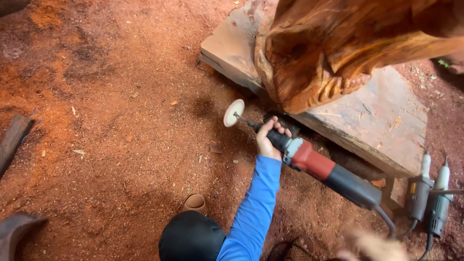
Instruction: Sanding and carving details on a wooden statue using a rotary tool and a sanding disc.
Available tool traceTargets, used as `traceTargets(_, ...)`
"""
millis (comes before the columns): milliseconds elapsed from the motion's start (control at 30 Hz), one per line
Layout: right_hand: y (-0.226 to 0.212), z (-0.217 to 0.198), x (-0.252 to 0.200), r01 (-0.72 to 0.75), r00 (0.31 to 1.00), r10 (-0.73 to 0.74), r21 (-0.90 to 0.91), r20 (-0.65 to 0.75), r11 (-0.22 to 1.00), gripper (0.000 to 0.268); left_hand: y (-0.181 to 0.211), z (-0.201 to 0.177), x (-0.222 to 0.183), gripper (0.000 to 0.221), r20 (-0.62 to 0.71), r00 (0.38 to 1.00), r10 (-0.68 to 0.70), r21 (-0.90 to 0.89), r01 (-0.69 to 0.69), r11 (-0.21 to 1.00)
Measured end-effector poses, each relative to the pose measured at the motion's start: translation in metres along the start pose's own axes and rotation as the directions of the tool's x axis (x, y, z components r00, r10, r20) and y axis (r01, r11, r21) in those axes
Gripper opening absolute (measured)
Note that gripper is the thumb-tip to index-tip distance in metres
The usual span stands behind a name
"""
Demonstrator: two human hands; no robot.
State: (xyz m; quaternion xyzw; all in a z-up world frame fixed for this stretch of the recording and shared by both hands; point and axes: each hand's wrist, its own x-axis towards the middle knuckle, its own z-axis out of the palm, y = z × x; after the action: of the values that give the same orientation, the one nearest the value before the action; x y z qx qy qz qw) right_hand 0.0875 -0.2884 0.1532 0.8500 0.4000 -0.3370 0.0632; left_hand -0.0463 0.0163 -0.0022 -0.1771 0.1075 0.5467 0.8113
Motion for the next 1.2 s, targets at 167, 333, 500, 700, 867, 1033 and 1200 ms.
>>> traceTargets(167,-0.033,-0.081,0.058,0.571,0.468,-0.863,-0.679,-0.193,0.461,0.123,0.005,0.017,-0.022,0.010,0.100,0.995,-0.019,0.074,0.012,0.997)
traceTargets(333,-0.008,-0.039,0.078,0.380,0.901,-0.413,0.218,0.132,0.899,0.132,-0.024,0.011,-0.021,0.010,0.295,0.946,-0.136,0.093,0.113,0.989)
traceTargets(500,0.040,-0.028,0.047,0.670,0.728,-0.678,-0.104,-0.101,0.735,0.108,-0.048,0.030,-0.059,0.020,0.368,0.906,-0.211,0.203,0.143,0.969)
traceTargets(700,0.062,-0.054,0.036,0.156,0.965,-0.243,-0.523,-0.101,0.838,0.115,-0.064,0.018,-0.055,0.083,0.468,0.881,0.075,0.510,-0.339,0.791)
traceTargets(867,0.031,-0.063,0.038,0.379,0.887,-0.456,-0.450,-0.071,0.808,0.113,-0.058,0.009,-0.029,0.082,0.455,0.890,0.023,0.446,-0.251,0.859)
traceTargets(1033,0.045,-0.073,0.029,0.285,0.935,-0.353,-0.524,-0.031,0.802,0.118,-0.058,0.027,-0.057,0.047,0.516,0.851,0.095,0.457,-0.367,0.810)
traceTargets(1200,0.031,-0.072,0.024,0.237,0.952,-0.304,-0.542,-0.036,0.807,0.122,-0.053,0.028,-0.057,0.042,0.525,0.850,0.046,0.438,-0.316,0.841)
